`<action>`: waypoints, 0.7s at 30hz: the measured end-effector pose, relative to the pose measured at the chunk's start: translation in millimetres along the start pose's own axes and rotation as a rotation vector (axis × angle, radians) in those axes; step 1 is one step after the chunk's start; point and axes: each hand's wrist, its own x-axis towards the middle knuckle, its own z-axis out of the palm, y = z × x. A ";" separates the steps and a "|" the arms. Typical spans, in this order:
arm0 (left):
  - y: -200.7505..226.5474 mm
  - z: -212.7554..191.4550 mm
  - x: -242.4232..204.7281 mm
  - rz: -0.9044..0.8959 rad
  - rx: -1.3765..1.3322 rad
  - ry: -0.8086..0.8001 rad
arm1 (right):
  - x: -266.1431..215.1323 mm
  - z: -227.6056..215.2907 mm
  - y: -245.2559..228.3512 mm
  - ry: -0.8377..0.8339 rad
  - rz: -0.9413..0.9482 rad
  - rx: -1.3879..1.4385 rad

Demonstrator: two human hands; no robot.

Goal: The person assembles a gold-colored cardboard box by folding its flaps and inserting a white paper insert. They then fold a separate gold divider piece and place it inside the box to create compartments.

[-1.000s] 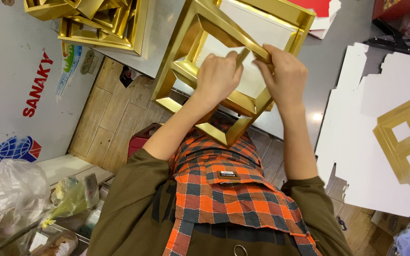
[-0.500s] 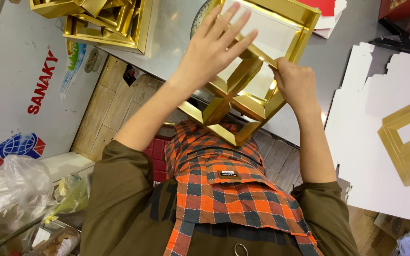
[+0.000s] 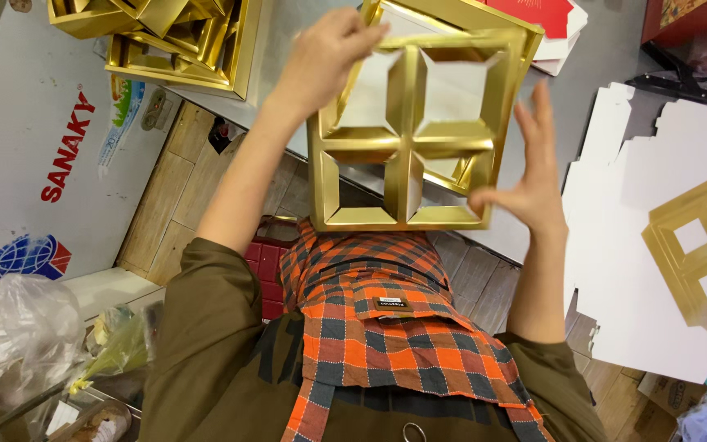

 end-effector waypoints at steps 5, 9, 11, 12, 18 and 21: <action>-33.7 -0.5 -4.8 -0.142 -0.198 -0.026 | -47.5 14.7 -0.6 -0.105 0.026 0.156; -38.5 24.2 -0.1 -0.173 -0.234 -0.131 | -70.8 34.1 6.9 0.039 0.094 -0.097; -40.6 27.4 3.3 -0.112 -0.347 -0.026 | -71.0 30.5 13.6 0.069 0.214 0.014; -40.8 28.1 6.1 -0.078 -0.405 0.023 | -70.3 29.6 15.4 0.086 0.276 0.071; -35.3 3.6 -25.2 -0.352 -0.507 0.009 | -56.3 45.1 16.6 0.197 0.285 0.017; -14.3 -0.7 -49.0 -0.470 -0.842 -0.237 | -48.1 59.7 14.9 0.232 0.321 0.023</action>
